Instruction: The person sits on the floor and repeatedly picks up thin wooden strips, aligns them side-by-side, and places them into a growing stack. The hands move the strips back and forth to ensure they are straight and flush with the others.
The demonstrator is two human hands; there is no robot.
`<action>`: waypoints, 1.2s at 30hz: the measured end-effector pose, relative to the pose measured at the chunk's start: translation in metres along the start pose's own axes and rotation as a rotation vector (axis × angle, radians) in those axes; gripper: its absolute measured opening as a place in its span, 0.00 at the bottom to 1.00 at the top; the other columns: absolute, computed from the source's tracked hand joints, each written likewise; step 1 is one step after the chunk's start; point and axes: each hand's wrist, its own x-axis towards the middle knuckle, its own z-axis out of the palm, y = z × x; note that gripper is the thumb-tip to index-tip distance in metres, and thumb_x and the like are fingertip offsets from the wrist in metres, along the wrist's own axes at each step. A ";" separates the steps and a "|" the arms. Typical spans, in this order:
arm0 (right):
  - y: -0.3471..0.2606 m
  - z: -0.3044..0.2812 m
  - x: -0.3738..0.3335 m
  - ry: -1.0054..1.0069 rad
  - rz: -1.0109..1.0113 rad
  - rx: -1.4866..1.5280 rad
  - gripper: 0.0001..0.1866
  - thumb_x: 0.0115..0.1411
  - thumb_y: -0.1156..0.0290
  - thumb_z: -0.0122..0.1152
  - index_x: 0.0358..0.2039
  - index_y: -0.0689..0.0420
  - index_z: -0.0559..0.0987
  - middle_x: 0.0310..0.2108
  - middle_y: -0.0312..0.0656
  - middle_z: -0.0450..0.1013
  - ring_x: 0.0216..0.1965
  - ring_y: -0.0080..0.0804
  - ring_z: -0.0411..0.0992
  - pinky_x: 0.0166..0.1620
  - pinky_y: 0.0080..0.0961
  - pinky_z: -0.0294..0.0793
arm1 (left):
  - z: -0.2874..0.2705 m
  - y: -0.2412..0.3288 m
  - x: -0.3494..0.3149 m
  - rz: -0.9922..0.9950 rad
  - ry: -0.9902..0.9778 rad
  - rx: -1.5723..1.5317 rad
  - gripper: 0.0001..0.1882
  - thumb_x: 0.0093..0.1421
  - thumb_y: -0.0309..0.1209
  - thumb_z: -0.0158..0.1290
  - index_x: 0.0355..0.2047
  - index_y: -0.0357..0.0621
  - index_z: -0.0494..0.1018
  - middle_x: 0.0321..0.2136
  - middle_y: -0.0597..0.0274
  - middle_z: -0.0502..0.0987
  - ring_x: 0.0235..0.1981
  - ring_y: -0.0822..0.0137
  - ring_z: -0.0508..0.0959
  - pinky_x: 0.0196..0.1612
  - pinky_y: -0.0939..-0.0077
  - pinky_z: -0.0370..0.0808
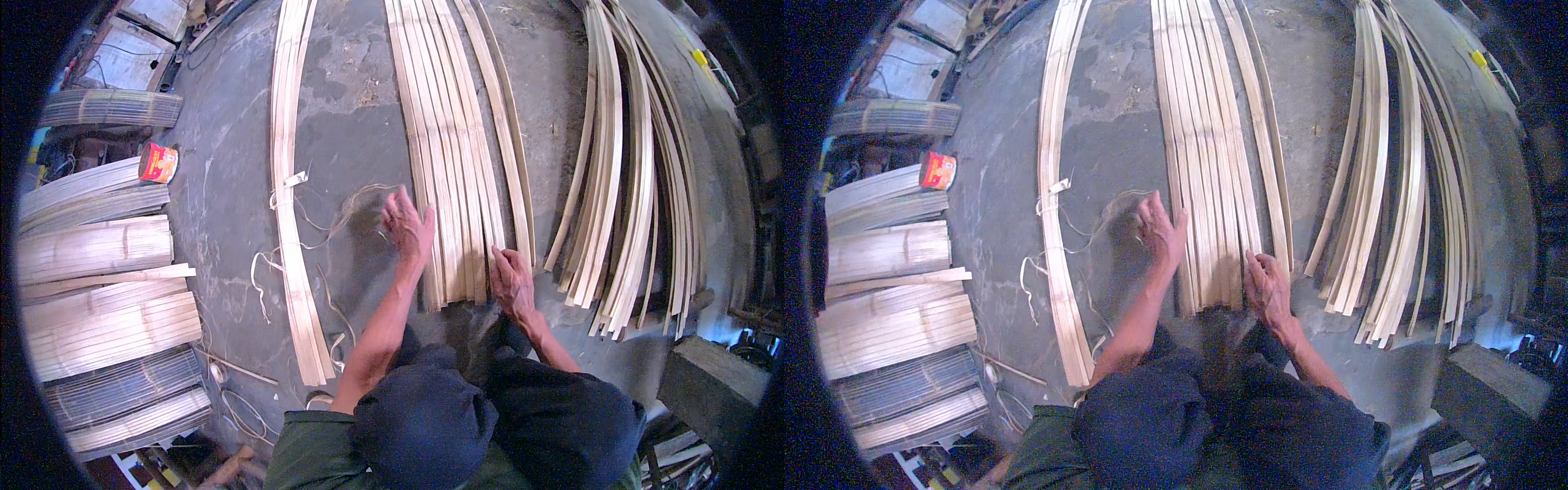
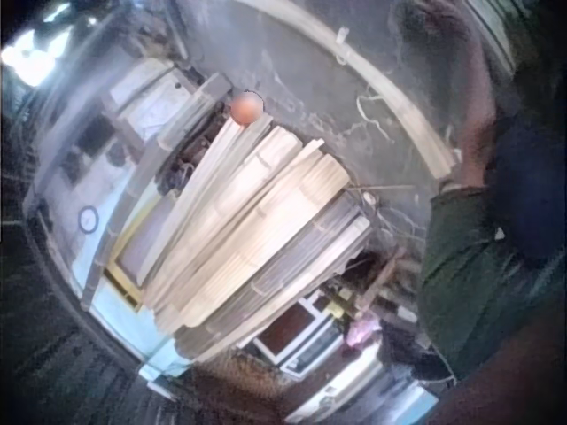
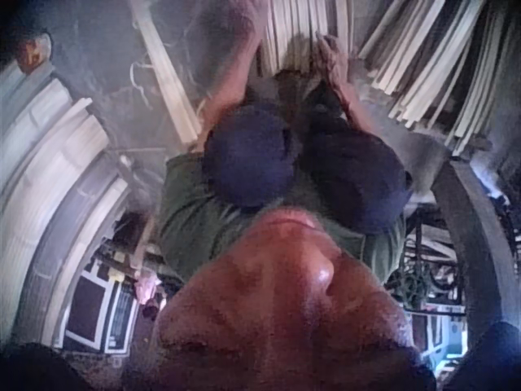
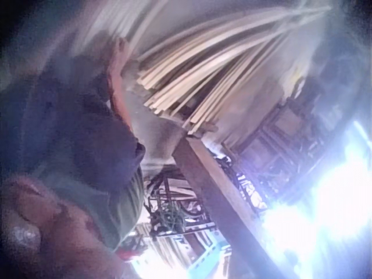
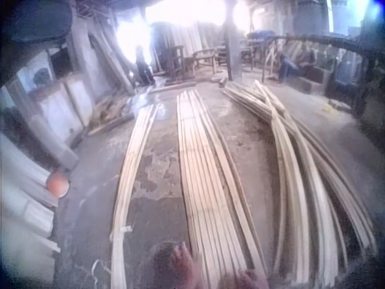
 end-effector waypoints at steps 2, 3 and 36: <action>0.004 0.005 -0.001 -0.009 0.039 0.012 0.20 0.60 0.77 0.56 0.53 0.61 0.73 0.42 0.53 0.70 0.43 0.50 0.72 0.47 0.39 0.74 | 0.006 -0.016 -0.005 0.022 0.034 0.070 0.30 0.54 0.40 0.59 0.54 0.40 0.64 0.51 0.49 0.64 0.53 0.48 0.64 0.56 0.50 0.61; 0.006 0.007 -0.001 -0.012 0.059 0.018 0.19 0.60 0.76 0.55 0.53 0.61 0.73 0.42 0.53 0.70 0.43 0.50 0.72 0.47 0.40 0.74 | 0.005 -0.014 -0.009 0.010 -0.009 0.070 0.28 0.54 0.40 0.59 0.51 0.41 0.65 0.50 0.49 0.64 0.52 0.49 0.65 0.56 0.50 0.61; 0.018 -0.010 -0.002 0.075 0.226 0.064 0.13 0.61 0.72 0.58 0.46 0.56 0.79 0.31 0.51 0.74 0.35 0.51 0.75 0.40 0.39 0.75 | 0.010 -0.027 -0.014 0.085 0.025 0.017 0.17 0.53 0.35 0.56 0.40 0.44 0.67 0.44 0.54 0.66 0.48 0.51 0.67 0.52 0.53 0.64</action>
